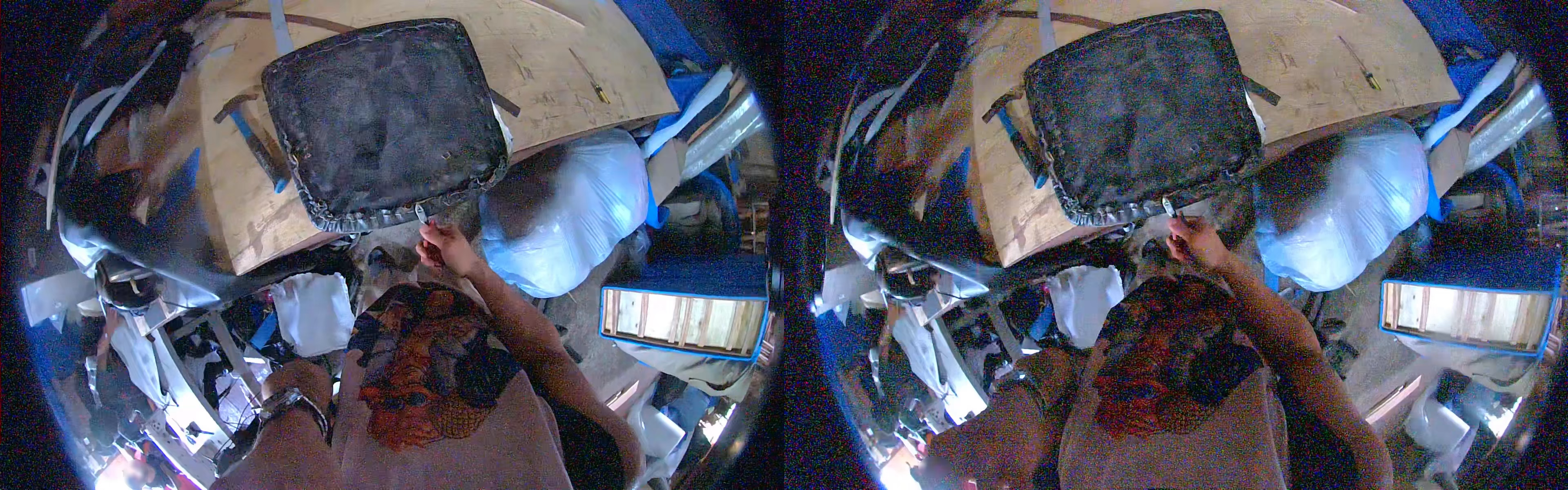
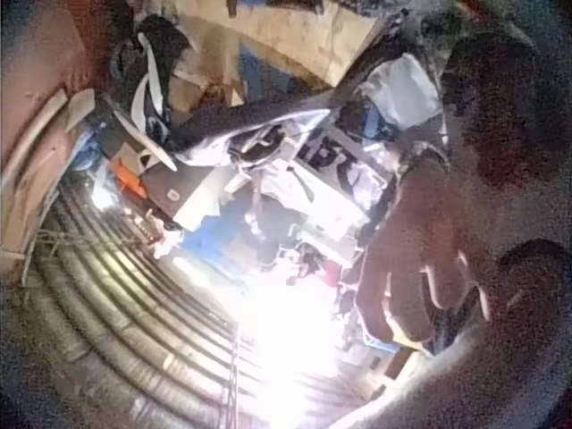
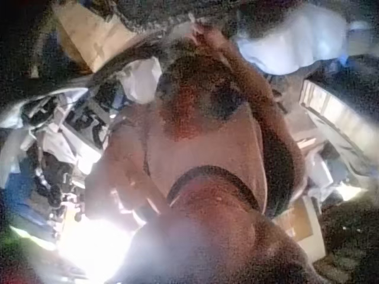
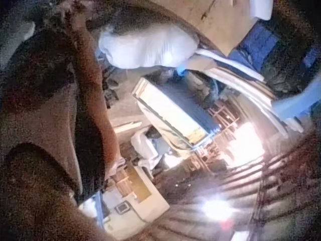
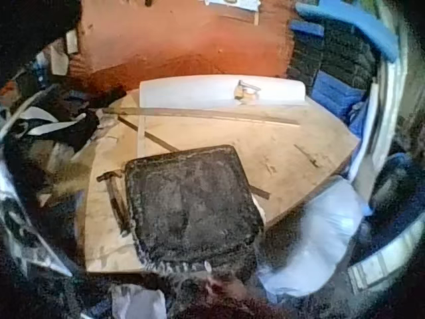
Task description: Removing staples from the bottom of a chair seat using a screwdriver and pliers.
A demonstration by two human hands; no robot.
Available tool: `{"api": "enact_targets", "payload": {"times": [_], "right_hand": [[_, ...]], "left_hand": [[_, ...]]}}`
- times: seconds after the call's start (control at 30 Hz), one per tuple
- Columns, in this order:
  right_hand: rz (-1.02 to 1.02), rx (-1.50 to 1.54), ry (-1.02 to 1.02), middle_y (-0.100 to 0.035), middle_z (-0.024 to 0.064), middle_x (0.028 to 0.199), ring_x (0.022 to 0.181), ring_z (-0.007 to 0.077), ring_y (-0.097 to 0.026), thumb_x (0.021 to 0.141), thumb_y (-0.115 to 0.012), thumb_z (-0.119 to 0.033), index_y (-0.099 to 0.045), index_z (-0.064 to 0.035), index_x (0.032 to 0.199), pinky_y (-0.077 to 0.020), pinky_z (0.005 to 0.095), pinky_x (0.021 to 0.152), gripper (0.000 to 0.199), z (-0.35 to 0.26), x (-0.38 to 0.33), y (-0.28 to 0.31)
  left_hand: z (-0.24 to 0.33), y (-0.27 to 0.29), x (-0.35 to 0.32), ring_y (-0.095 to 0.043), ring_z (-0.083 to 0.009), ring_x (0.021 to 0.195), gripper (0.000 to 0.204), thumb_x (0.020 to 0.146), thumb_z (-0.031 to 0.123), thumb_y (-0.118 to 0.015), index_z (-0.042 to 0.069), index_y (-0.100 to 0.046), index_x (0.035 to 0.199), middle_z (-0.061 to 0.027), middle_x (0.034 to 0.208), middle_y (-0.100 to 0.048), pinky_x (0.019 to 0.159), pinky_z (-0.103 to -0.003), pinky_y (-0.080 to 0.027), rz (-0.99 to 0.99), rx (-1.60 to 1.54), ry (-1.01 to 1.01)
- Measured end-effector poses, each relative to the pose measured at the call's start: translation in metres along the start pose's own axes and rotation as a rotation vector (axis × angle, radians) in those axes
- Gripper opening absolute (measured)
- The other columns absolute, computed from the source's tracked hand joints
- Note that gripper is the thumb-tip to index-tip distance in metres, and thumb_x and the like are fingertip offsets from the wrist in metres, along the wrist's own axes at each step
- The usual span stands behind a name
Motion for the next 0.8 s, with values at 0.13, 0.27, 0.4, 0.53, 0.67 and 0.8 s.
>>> {"api": "enact_targets", "payload": {"times": [0.13, 0.27, 0.4, 0.53, 0.67, 0.8], "right_hand": [[0.442, -1.016, 0.515, -0.056, 0.0039, 0.063, 0.044, 0.015, -0.049, 0.093, -0.053, -0.032, -0.055, -0.0079, 0.078, -0.0371, 0.0291, 0.042, 0.029, -0.007, -0.007, -0.003], [0.524, -1.024, 0.597, -0.061, 0.0045, 0.069, 0.052, 0.0171, -0.055, 0.093, -0.052, -0.026, -0.06, -0.0063, 0.083, -0.0416, 0.0299, 0.049, 0.024, 0.006, -0.002, -0.001], [0.001, -0.119, 0.115, -0.066, 0.0108, 0.084, 0.08, 0.0224, -0.063, 0.092, -0.054, -0.028, -0.06, -0.0037, 0.082, -0.0478, 0.0314, 0.065, 0.027, 0.017, -0.019, -0.016], [-0.301, 0.483, -0.174, -0.062, 0.0187, 0.11, 0.097, 0.0309, -0.062, 0.093, -0.05, -0.037, -0.06, -0.005, 0.083, -0.0513, 0.032, 0.08, 0.035, 0.003, -0.033, -0.036], [-0.357, 0.719, -0.133, -0.055, 0.0246, 0.12, 0.105, 0.0394, -0.057, 0.094, -0.042, -0.044, -0.062, -0.0072, 0.083, -0.0484, 0.0456, 0.083, 0.044, 0.018, -0.004, -0.032], [-0.375, 0.692, -0.031, -0.059, 0.024, 0.109, 0.085, 0.0378, -0.062, 0.094, -0.04, -0.046, -0.061, -0.0088, 0.077, -0.0471, 0.0505, 0.077, 0.045, 0.025, -0.002, -0.031]], "left_hand": [[-0.014, -0.003, 0.039, -0.062, -0.0303, 0.091, 0.056, 0.081, 0.062, -0.051, 0.014, -0.06, 0.109, -0.0109, 0.117, -0.06, 0.096, -0.057, -0.036, -0.297, -0.045, -0.012], [-0.022, 0.031, 0.023, -0.059, -0.025, 0.081, 0.03, 0.084, 0.038, -0.054, 0.01, -0.058, 0.094, -0.0093, 0.097, -0.059, 0.086, -0.046, -0.042, 0.012, 0.701, 0.273], [0.001, 0.137, 0.042, -0.055, -0.0196, 0.071, 0.011, 0.086, 0.014, -0.056, 0.005, -0.056, 0.079, -0.0076, 0.078, -0.058, 0.076, -0.036, -0.048, 0.4, 1.521, 0.535], [-0.035, 0.274, 0.02, -0.055, -0.0145, 0.082, 0.032, 0.082, 0.027, -0.069, 0.002, -0.061, 0.1, -0.0075, 0.097, -0.061, 0.074, -0.025, -0.046, 0.229, 1.52, 0.413], [-0.039, 0.33, -0.01, -0.054, -0.0305, 0.095, 0.042, 0.076, 0.045, -0.07, 0.011, -0.065, 0.1, -0.0125, 0.103, -0.057, 0.085, -0.039, -0.045, -0.182, 2.144, 0.515], [-0.041, 0.341, -0.036, -0.051, -0.0321, 0.101, 0.046, 0.076, 0.051, -0.066, 0.013, -0.064, 0.101, -0.0109, 0.109, -0.055, 0.089, -0.044, -0.041, -0.326, 2.321, 0.542]]}}
Point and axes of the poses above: each hand's wrist, its own x-axis towards the middle knuckle, its own y-axis out of the back of the hand, z = x × y, the point moved 2 cm from there along x, towards the middle knuckle
